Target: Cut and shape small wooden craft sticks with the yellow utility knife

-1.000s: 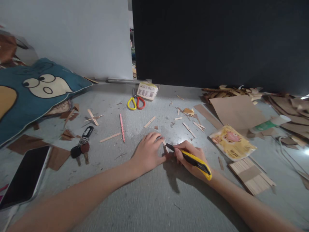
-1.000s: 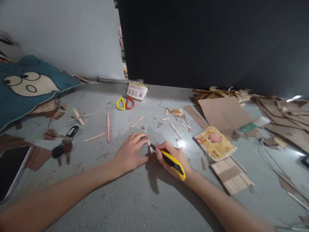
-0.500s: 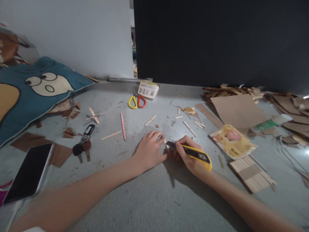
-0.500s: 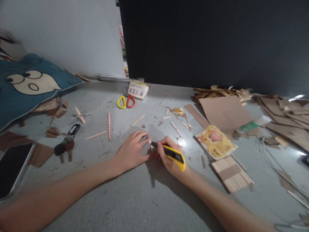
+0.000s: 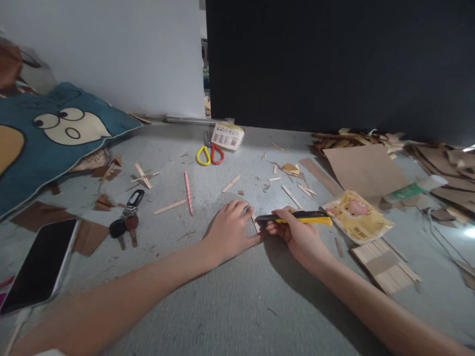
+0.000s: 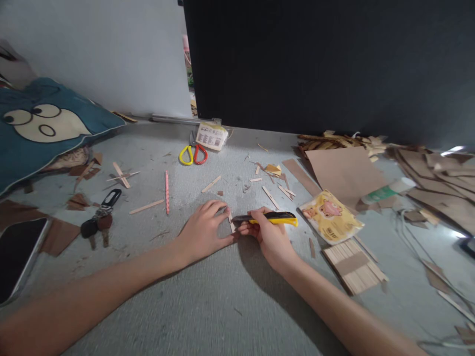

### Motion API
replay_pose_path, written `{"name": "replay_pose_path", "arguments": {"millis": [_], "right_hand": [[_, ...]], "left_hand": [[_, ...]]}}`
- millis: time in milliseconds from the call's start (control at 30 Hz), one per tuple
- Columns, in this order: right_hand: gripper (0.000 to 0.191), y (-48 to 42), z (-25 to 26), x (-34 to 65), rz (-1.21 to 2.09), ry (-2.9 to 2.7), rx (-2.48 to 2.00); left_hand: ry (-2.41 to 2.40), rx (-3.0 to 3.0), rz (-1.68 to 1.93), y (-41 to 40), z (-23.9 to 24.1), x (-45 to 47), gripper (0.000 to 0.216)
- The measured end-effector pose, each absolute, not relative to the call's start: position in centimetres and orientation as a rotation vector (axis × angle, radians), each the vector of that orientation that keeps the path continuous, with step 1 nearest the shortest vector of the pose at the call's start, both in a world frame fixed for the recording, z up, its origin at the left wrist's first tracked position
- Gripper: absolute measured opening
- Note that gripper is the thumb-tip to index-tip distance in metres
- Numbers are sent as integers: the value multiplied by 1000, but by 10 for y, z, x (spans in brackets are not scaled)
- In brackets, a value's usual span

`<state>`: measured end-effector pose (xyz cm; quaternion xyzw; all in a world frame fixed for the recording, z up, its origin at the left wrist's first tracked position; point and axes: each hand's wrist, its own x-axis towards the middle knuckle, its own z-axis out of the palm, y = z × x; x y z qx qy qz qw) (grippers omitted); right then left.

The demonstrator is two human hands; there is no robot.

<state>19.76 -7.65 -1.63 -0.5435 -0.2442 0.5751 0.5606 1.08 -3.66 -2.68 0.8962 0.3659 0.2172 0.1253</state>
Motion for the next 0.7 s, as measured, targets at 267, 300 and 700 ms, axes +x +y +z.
{"name": "replay_pose_path", "arguments": {"millis": [267, 300, 700], "right_hand": [[19, -71, -28, 208, 1372, -681, -1253], [19, -72, -29, 208, 1367, -697, -1247], [17, -73, -30, 206, 1316, -680, -1235]], "left_hand": [[1048, 2581, 683, -37, -27, 11, 41], [1049, 2586, 684, -37, -27, 11, 41], [1080, 2462, 772, -37, -27, 11, 45]]}}
